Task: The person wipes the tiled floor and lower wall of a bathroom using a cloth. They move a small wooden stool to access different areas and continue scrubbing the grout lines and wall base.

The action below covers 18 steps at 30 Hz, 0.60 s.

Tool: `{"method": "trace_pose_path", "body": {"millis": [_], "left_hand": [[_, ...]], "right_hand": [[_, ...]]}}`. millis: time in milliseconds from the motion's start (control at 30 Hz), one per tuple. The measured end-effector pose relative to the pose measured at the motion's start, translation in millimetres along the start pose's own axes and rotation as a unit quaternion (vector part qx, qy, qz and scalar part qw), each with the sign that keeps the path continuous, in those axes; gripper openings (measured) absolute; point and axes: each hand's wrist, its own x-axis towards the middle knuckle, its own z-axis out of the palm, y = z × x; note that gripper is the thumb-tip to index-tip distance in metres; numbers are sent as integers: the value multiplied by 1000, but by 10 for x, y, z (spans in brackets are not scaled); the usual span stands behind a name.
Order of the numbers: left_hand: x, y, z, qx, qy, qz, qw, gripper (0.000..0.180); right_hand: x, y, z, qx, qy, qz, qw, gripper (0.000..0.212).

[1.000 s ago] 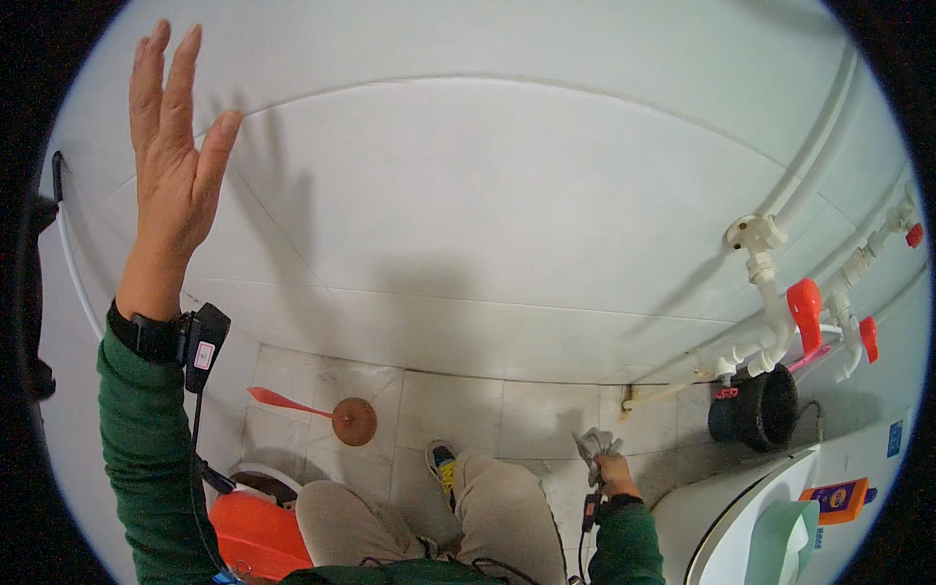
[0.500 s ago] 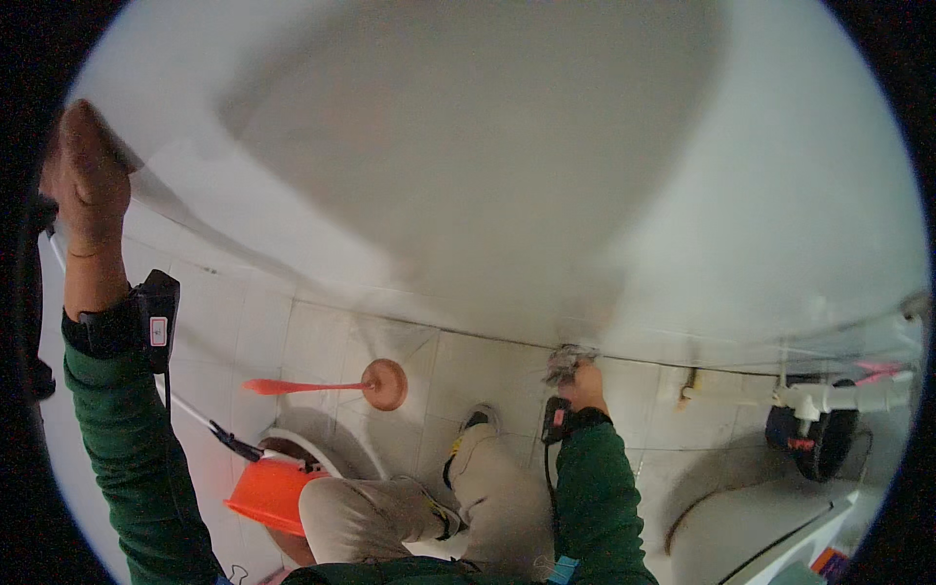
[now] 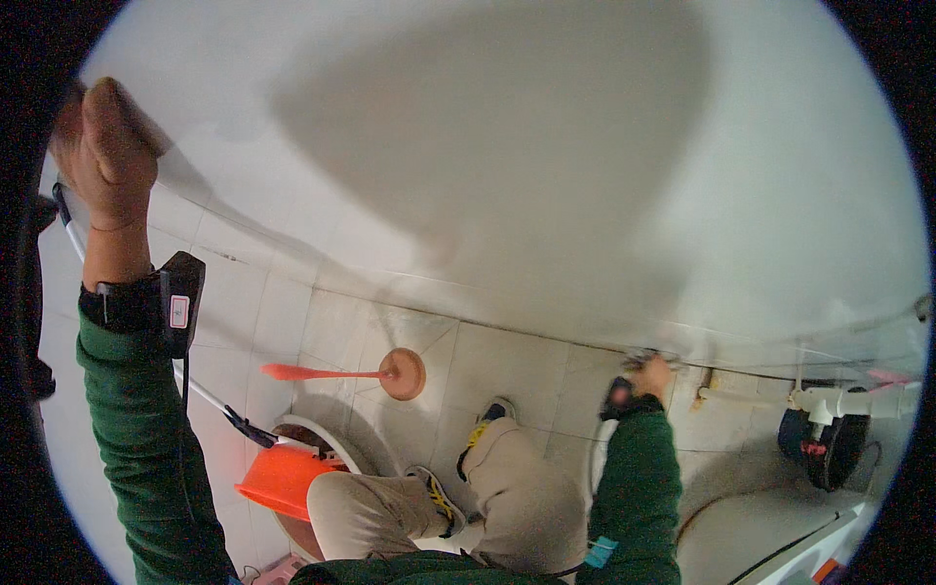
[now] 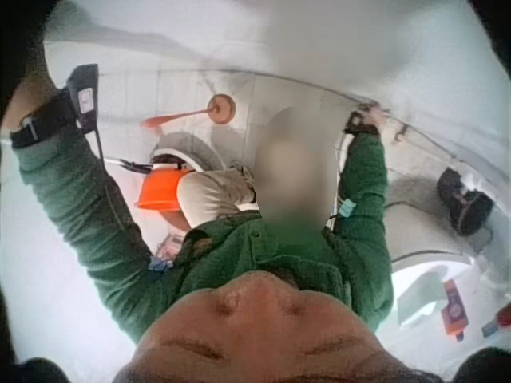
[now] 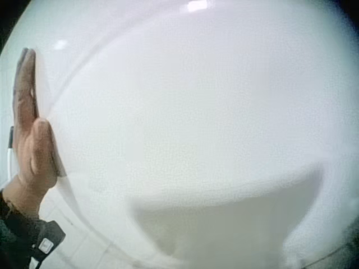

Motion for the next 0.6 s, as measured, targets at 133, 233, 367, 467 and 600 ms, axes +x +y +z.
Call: {"method": "trace_pose_path", "body": {"millis": [133, 233, 367, 467, 600], "left_hand": [[354, 252, -42, -55, 40, -116, 991, 40], [594, 518, -47, -153, 176, -246, 941, 70], [674, 556, -209, -188, 127, -288, 930, 73], [734, 537, -478, -244, 49, -331, 910, 84], [853, 971, -1206, -493, -69, -359, 790, 86]], "right_hand": [[-297, -1148, 4, 245, -66, -123, 959, 38], [-638, -1698, -394, 564, -223, 12, 795, 37], [-1219, -2075, -1199, 700, -261, -18, 665, 37], [-1628, -2366, -1711, 703, -232, -71, 669, 42], [-2082, -2662, -2175, 726, -193, -160, 640, 46]]}}
